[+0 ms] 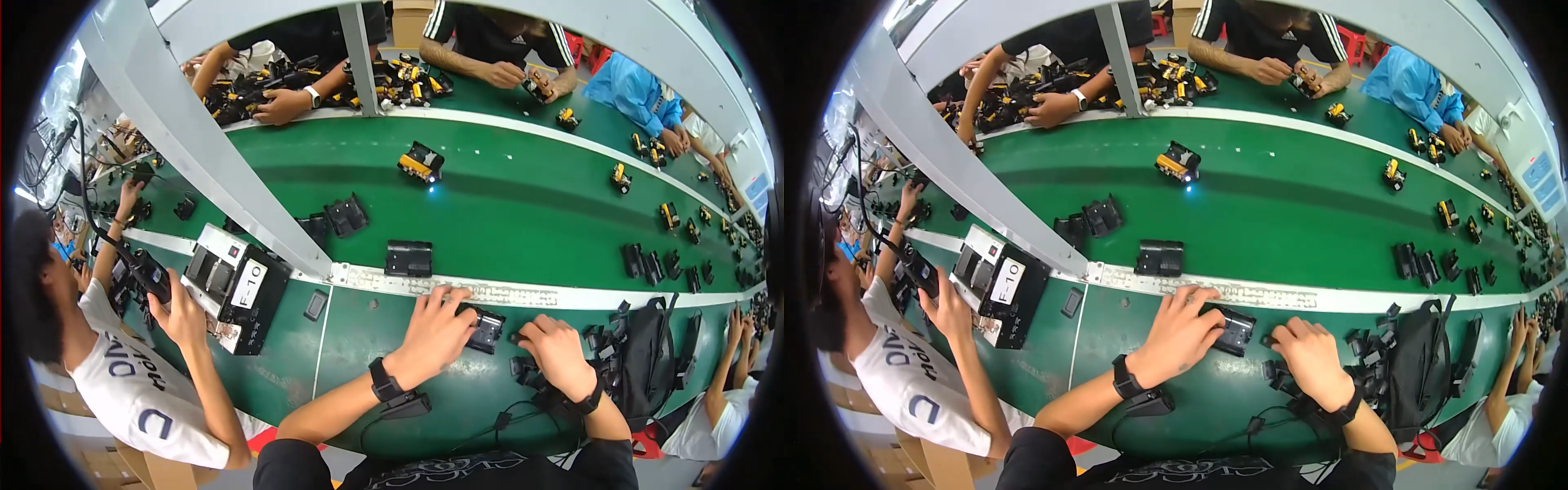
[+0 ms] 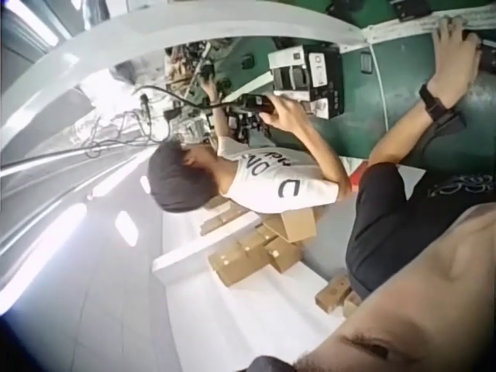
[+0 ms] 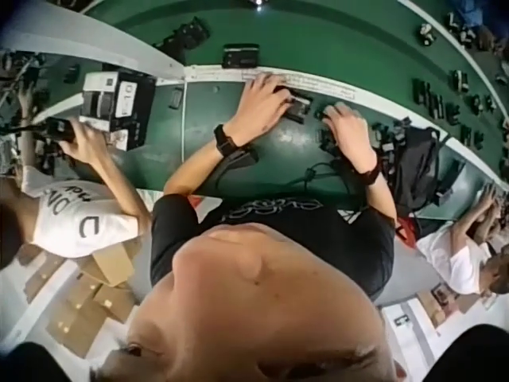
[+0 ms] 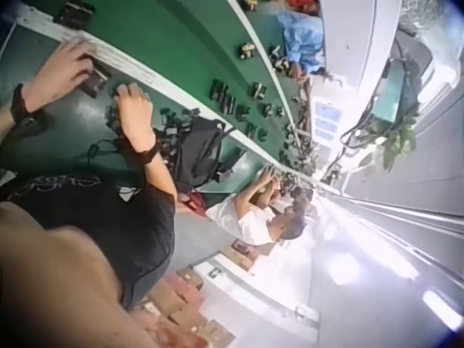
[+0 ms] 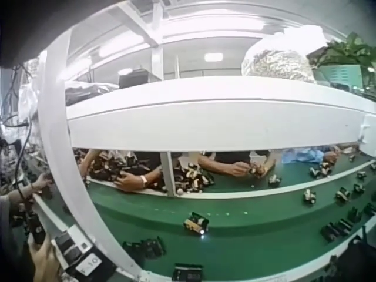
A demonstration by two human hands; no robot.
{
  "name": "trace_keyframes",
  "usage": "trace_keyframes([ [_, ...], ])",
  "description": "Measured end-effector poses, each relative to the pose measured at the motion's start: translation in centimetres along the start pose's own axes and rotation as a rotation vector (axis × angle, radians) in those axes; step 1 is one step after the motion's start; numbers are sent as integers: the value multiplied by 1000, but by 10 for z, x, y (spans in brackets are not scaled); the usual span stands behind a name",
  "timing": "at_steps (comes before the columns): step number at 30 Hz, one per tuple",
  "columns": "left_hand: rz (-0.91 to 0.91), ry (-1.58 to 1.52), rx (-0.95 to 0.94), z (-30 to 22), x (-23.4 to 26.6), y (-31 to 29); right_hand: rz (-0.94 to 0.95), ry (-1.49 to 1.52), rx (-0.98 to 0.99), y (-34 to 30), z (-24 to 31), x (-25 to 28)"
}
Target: The person picks up a black plastic housing, places a small component inside, and applies a piece of black tape over it before setting the unit on the conveyor belt.
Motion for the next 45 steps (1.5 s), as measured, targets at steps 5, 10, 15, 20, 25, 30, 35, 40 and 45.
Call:
trace_keyframes([
  [5,134,-290,92,19,-5,15,-166,135,115,14,4,31],
  [10,63,-397,107,26,-9,18,-144,250,107,31,30,45],
  [15,64,-423,109,24,-15,21,-141,202,156,39,35,24],
  [20,45,-402,96,21,-9,17,-140,181,178,40,46,21],
  [25,56,-426,53,22,-17,10,-34,170,306,38,49,16],
  [30,-29,-413,81,10,-14,4,-119,341,232,30,47,26],
  [35,-37,-360,85,12,-8,5,-186,416,149,29,43,31],
  [40,-148,-217,4,-11,5,9,-241,289,148,33,42,26],
  [45,-78,-1,-124,-37,-8,0,-146,35,244,34,52,25],
])
Point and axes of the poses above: each hand's wrist, its own y-axis towards the middle knuckle, its own x-axis out of the back of the hand, z = x × y, the point moved 9 cm from there along y, towards the middle knuckle
